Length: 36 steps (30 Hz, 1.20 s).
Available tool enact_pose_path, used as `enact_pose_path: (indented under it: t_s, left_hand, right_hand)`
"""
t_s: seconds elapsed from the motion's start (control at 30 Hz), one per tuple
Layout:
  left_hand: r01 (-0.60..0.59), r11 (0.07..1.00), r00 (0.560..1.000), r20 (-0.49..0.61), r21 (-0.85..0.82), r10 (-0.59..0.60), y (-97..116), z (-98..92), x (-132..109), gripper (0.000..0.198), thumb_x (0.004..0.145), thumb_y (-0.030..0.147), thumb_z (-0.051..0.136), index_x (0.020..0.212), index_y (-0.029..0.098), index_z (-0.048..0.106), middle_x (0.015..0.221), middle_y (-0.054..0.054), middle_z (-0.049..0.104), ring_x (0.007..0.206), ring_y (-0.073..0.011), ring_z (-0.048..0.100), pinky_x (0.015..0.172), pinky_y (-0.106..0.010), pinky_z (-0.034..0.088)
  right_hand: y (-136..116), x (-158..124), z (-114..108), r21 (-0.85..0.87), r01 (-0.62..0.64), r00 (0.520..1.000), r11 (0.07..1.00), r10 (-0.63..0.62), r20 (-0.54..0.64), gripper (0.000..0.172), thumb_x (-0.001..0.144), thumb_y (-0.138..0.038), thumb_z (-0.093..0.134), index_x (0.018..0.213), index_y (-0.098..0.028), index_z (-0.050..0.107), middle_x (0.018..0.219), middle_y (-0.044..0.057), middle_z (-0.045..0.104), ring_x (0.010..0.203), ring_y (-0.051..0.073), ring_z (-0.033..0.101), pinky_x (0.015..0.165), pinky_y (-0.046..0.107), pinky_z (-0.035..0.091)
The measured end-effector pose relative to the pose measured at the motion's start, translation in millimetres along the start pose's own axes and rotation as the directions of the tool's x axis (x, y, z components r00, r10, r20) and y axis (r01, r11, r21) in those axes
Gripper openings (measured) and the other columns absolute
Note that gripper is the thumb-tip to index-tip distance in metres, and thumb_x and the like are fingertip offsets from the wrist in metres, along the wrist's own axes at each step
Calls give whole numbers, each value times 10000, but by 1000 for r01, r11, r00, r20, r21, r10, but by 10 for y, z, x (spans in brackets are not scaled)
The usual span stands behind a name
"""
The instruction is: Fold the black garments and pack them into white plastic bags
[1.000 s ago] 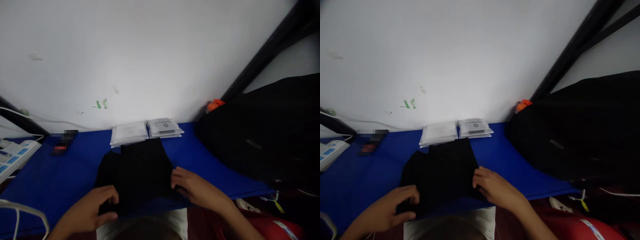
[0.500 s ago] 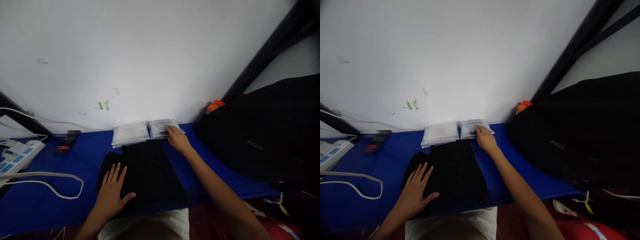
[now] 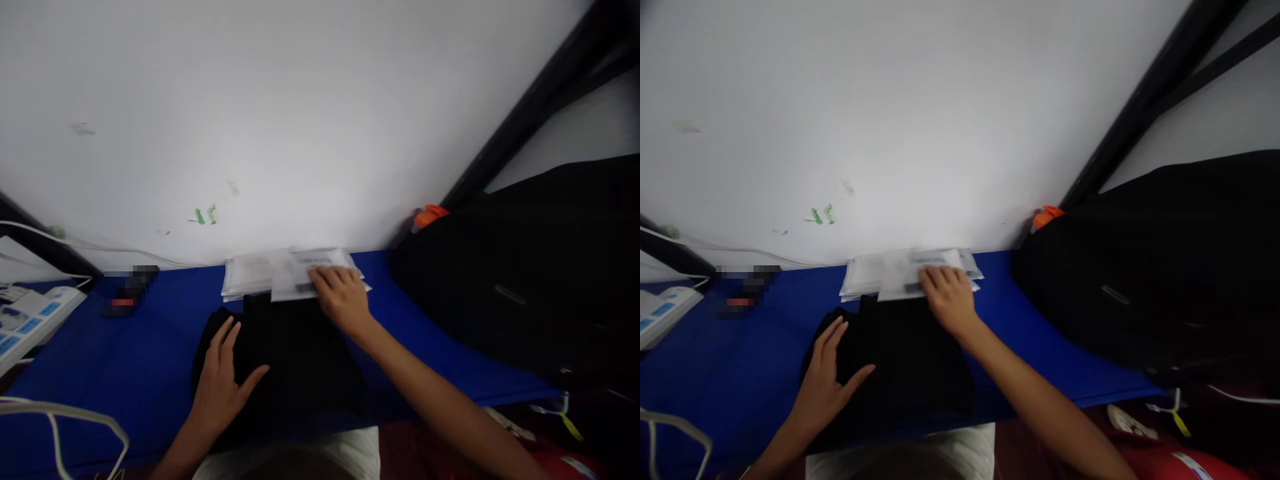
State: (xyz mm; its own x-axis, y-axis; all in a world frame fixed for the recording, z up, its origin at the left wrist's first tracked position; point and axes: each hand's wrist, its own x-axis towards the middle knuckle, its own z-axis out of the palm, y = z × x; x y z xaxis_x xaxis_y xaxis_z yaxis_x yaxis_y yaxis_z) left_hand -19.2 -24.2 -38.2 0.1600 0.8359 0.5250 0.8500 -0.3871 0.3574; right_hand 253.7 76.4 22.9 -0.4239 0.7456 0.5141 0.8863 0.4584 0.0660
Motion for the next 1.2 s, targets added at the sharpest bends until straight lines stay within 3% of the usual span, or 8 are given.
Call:
enact_pose_path:
  t_s: [0.1, 0.17, 0.23, 0.4, 0.57, 0.73, 0.93, 1.2]
  left_hand:
    - [-183, 983, 969, -173, -14, 178, 168, -29, 131, 461, 880, 254, 638, 1310, 252, 472, 1315, -130, 520, 1233, -299, 523, 989, -494, 486]
    - [-321, 947, 940, -130, -27, 315, 178, -43, 171, 277, 885, 99, 561, 1118, 249, 574, 1191, -91, 604, 1163, -265, 566, 971, -463, 488]
    - [-374, 925, 926, -79, -61, 369, 97, -66, 173, 265, 874, 18, 494, 1002, 229, 592, 1116, -75, 642, 1121, -246, 586, 949, -447, 487]
    - [-326, 943, 945, -44, -59, 324, -97, -168, 151, 198, 881, 49, 520, 969, 209, 596, 1082, -85, 652, 1101, -260, 579, 903, -441, 478]
    - [-355, 932, 935, -44, -71, 353, 291, -141, 250, 167, 896, 136, 589, 1042, 215, 614, 1034, -71, 677, 1019, -243, 607, 916, -442, 454]
    - [-395, 912, 918, -14, -110, 396, 675, -39, 362, 214, 926, 93, 504, 983, 229, 659, 939, -39, 709, 905, -219, 631, 862, -421, 455]
    - [-392, 907, 920, -70, -153, 386, 716, -14, 408, 133, 922, 119, 551, 955, 190, 658, 902, -38, 694, 879, -200, 610, 808, -369, 452]
    - [-481, 849, 877, -145, -219, 459, 789, 28, 409, 135, 922, 71, 534, 895, 166, 625, 813, -13, 691, 810, -177, 583, 786, -345, 418]
  right_hand:
    - [-467, -257, -106, 53, 168, 985, 984, -166, -51, 352, 945, -124, 434, 1266, -175, 571, 1134, 124, 668, 986, 276, 553, 816, 420, 399]
    - [-624, -429, -91, 87, 231, 970, 969, -222, -101, 321, 950, -108, 420, 1219, -151, 589, 1121, 123, 677, 981, 258, 568, 861, 422, 402]
    - [-617, -584, -46, 126, 237, 966, 963, -220, -139, 302, 955, -100, 408, 1182, -159, 599, 1122, 115, 681, 1002, 238, 578, 924, 426, 399]
    - [-299, -824, -12, 223, 221, 970, 949, -192, -147, 248, 927, -57, 425, 1018, -173, 624, 912, 84, 686, 817, 204, 591, 773, 372, 483]
    - [-389, -825, -125, 354, 294, 948, 888, -224, -227, 265, 942, -42, 387, 1050, -141, 608, 900, 103, 663, 822, 199, 574, 705, 317, 526]
    - [-546, -795, -167, 467, 308, 939, 829, -187, -288, 203, 952, -89, 462, 1109, -149, 574, 936, 98, 641, 862, 189, 584, 713, 298, 547]
    - [-458, -829, -128, 537, 222, 956, 814, -73, -285, 145, 920, -81, 503, 1016, -171, 562, 839, 66, 612, 814, 198, 566, 704, 348, 535]
    - [-559, -795, -232, 595, 259, 962, 760, -149, -229, 255, 917, -28, 414, 1087, -142, 567, 893, 96, 630, 814, 196, 557, 704, 342, 515]
